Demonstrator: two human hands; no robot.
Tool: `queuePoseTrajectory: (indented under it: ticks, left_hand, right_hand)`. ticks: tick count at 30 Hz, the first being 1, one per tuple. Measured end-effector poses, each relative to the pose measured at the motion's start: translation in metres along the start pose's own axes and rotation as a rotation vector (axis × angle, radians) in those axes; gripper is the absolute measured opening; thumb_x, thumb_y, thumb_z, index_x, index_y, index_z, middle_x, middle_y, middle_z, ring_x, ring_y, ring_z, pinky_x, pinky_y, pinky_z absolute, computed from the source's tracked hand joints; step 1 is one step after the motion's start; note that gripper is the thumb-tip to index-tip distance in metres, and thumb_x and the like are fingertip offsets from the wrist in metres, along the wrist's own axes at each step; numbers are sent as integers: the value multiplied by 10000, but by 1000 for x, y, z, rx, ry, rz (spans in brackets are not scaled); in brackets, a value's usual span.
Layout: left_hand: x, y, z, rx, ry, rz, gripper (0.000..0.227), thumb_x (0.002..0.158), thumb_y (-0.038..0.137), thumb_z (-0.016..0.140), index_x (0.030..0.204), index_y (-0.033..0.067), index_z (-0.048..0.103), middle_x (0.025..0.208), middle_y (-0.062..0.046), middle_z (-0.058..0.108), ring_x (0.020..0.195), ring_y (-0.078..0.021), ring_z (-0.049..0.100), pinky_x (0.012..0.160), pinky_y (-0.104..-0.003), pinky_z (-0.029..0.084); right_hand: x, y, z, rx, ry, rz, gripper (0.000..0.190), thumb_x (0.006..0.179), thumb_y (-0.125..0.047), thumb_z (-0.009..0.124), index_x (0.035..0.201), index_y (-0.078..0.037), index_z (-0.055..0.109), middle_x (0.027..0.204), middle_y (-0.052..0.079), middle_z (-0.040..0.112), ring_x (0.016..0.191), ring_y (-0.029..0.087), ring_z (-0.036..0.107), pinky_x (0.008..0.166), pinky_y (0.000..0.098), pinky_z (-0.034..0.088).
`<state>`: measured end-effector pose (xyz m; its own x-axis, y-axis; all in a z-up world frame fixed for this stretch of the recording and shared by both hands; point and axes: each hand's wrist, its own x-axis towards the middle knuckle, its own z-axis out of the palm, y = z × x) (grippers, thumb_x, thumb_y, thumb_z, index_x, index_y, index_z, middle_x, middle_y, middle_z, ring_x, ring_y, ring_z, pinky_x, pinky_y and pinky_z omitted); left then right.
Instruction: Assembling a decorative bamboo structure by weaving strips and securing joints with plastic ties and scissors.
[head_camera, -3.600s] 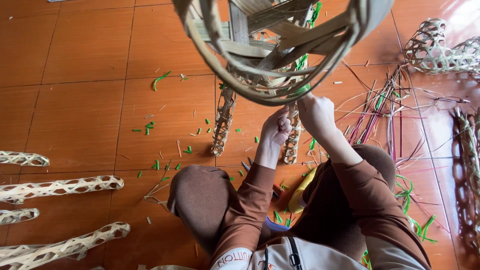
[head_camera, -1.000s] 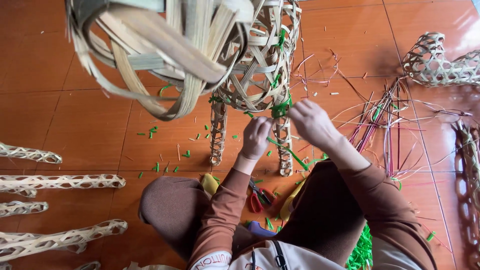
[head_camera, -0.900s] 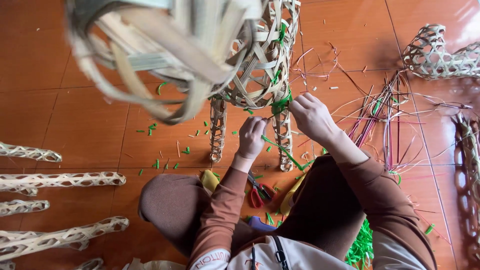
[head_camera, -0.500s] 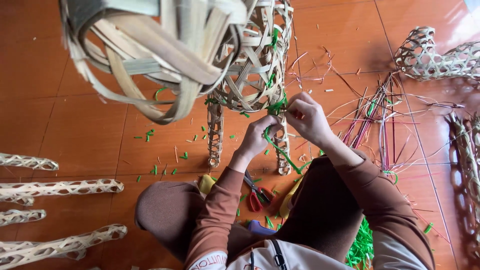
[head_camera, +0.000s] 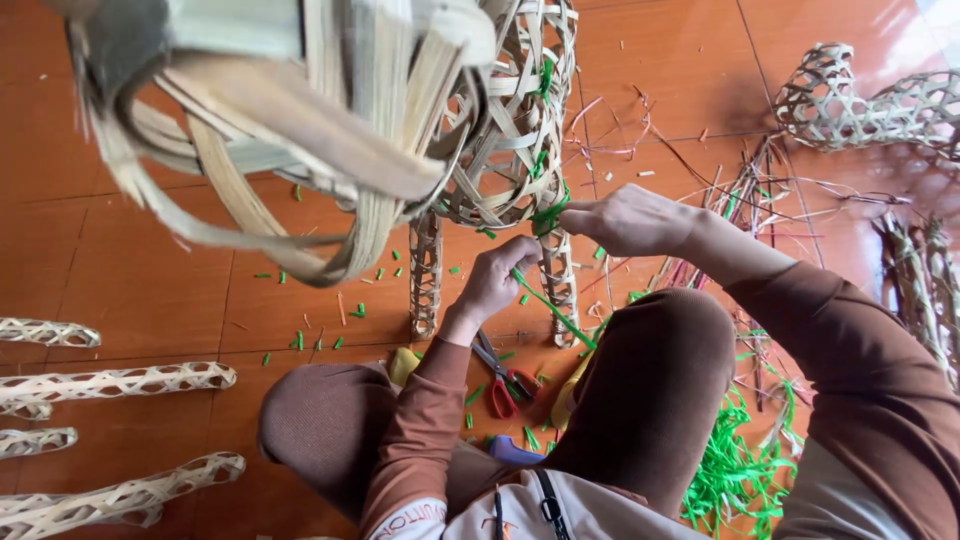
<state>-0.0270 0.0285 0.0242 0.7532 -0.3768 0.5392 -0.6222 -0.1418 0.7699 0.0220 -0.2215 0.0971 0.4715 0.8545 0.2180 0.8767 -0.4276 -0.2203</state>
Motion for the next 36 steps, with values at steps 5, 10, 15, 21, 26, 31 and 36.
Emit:
queuePoseTrajectory:
  ticks: [5, 10, 15, 21, 26, 31, 36]
  left_hand:
    - [2, -6, -4, 136, -47, 87, 93, 988, 109, 593, 900, 124, 620, 871, -93, 703, 910, -284, 698, 802, -380, 556]
    - [8, 24, -2, 516, -77, 273, 86, 914, 77, 662, 855, 129, 626, 886, -55, 693, 981, -239, 659, 871, -346, 519]
    - [6, -9, 20, 351, -12, 283, 55, 908, 73, 682, 880, 99, 642, 891, -86, 695, 970, -280, 683, 873, -377, 553]
    - [13, 11, 31, 353, 101, 319, 94, 891, 48, 715, 950, 71, 646, 899, -70, 667, 930, -260, 687, 832, -356, 575]
    - [11, 17, 45, 604, 163, 397, 159, 874, -28, 692, 992, 67, 644, 897, -62, 611, 941, -229, 649, 843, -324, 565]
    - [4, 3, 55, 663, 228, 402, 133, 860, -8, 709, 950, 84, 674, 894, -49, 642, 939, -219, 667, 813, -306, 572]
    - [1, 23, 50, 643, 262, 359, 124, 867, 7, 711, 961, 81, 679, 885, -62, 669, 925, -238, 682, 801, -320, 590]
  right_hand:
    - [-9, 16, 23, -73, 72, 1, 286, 883, 0, 470, 1120, -127, 566, 1154, 78, 688, 493, 343, 649, 419, 406, 503]
    - [-5, -26, 15, -46, 286, 102, 53, 977, -89, 517, 930, -99, 538, 948, 77, 640, 649, 358, 654, 506, 407, 518]
    - [-11, -54, 31, 326, 540, 302, 113, 973, -58, 621, 883, -66, 554, 943, 74, 643, 707, 306, 652, 546, 342, 516]
    - [-33, -67, 52, 446, 651, 433, 89, 833, -16, 748, 860, -79, 692, 1016, 75, 627, 716, 203, 629, 570, 298, 524]
    - [-28, -73, 57, 523, 633, 426, 99, 855, -14, 725, 815, -59, 646, 927, 66, 612, 662, 174, 556, 604, 305, 483]
    - [-26, -91, 25, 374, 704, 478, 163, 861, 28, 673, 987, -63, 721, 1012, 107, 669, 695, 252, 625, 627, 340, 500]
    - [-6, -102, 29, 94, 713, 357, 213, 878, 46, 614, 1070, -36, 659, 991, 145, 683, 677, 393, 652, 571, 420, 523]
